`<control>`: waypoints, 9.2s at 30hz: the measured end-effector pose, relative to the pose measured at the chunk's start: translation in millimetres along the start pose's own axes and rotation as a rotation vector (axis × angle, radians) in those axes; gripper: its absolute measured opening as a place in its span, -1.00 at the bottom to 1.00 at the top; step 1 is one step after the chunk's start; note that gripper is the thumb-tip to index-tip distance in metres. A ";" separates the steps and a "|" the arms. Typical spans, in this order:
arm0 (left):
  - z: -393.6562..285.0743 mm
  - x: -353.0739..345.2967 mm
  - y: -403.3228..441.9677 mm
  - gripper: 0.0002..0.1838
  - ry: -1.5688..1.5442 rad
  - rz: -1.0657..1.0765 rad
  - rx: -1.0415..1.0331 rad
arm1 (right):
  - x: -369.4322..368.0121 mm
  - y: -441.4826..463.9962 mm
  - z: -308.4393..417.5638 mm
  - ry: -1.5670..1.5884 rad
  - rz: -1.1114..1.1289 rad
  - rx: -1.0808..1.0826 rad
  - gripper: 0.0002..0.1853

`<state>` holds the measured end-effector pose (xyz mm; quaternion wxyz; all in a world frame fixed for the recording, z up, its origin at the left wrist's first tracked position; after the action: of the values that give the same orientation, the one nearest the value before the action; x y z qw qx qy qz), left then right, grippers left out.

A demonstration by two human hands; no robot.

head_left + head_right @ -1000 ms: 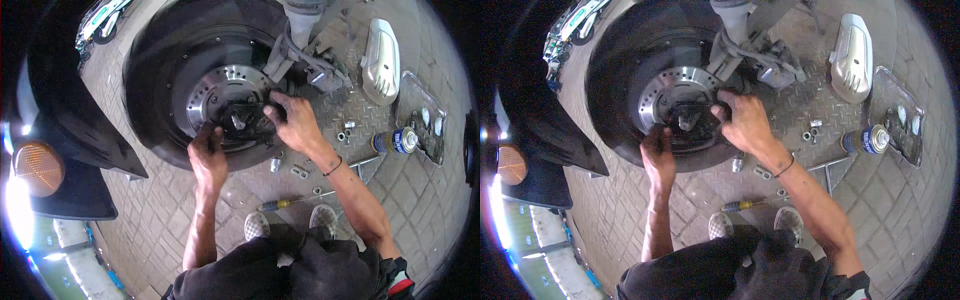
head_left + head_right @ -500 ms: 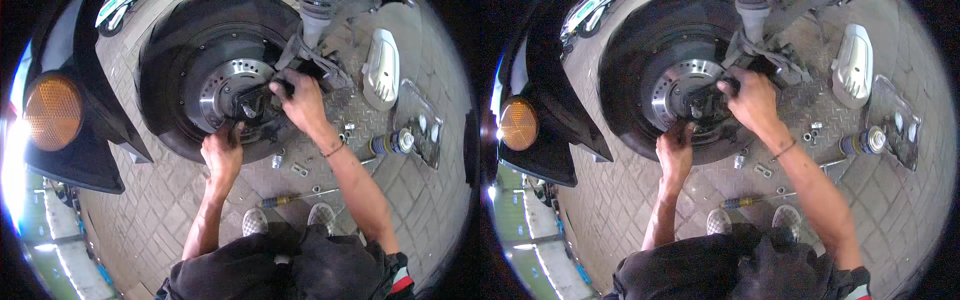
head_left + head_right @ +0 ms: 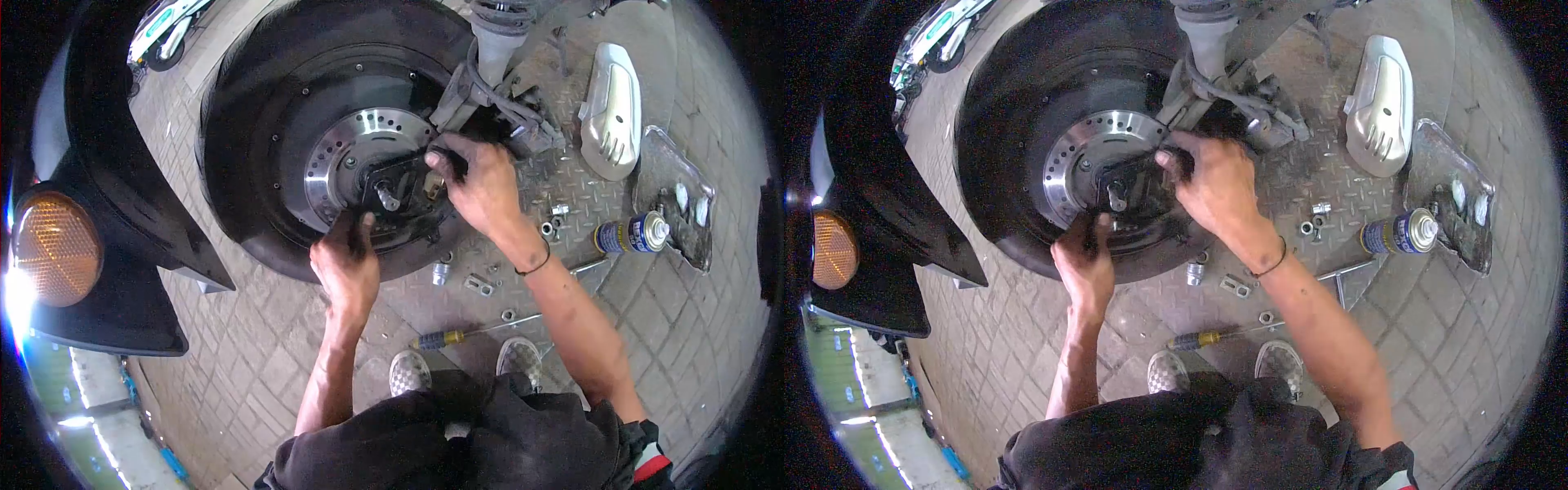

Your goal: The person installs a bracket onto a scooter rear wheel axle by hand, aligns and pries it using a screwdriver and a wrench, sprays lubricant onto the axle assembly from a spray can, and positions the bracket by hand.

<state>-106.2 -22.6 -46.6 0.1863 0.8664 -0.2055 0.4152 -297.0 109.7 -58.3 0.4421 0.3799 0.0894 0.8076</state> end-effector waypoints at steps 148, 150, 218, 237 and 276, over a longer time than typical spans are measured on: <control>-19.5 21.6 45.6 -0.77 -0.140 0.062 -0.268 | -29.5 -13.9 23.9 0.027 0.134 0.006 -0.74; -30.8 24.5 34.9 -0.75 0.152 0.041 -0.395 | -24.2 -5.0 25.9 -0.020 0.116 0.065 -0.76; -27.0 50.0 21.5 -0.45 0.154 -0.133 -0.252 | -2.2 -33.8 7.2 0.194 -0.054 -0.160 -0.38; -26.3 37.0 50.0 -0.54 -0.100 0.154 -0.182 | 101.8 -250.0 -88.5 -0.414 0.136 -0.367 -0.35; 1.0 42.6 47.5 -0.31 -0.163 0.107 -0.324 | 29.0 -208.6 49.6 0.031 -0.277 0.139 -0.68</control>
<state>-105.5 -71.9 -6.0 0.2839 0.8436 -0.3300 0.3143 -137.2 246.5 -108.4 0.5202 0.3812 0.2035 0.7366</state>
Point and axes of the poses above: each hand's wrist, its own y-axis towards the middle knuckle, its own x-axis out of the back of the hand, z = x × y, the point moved 8 cm from there along y, towards the middle knuckle, and after that the axes turned 12 degrees about x, right-handed, at the moved point
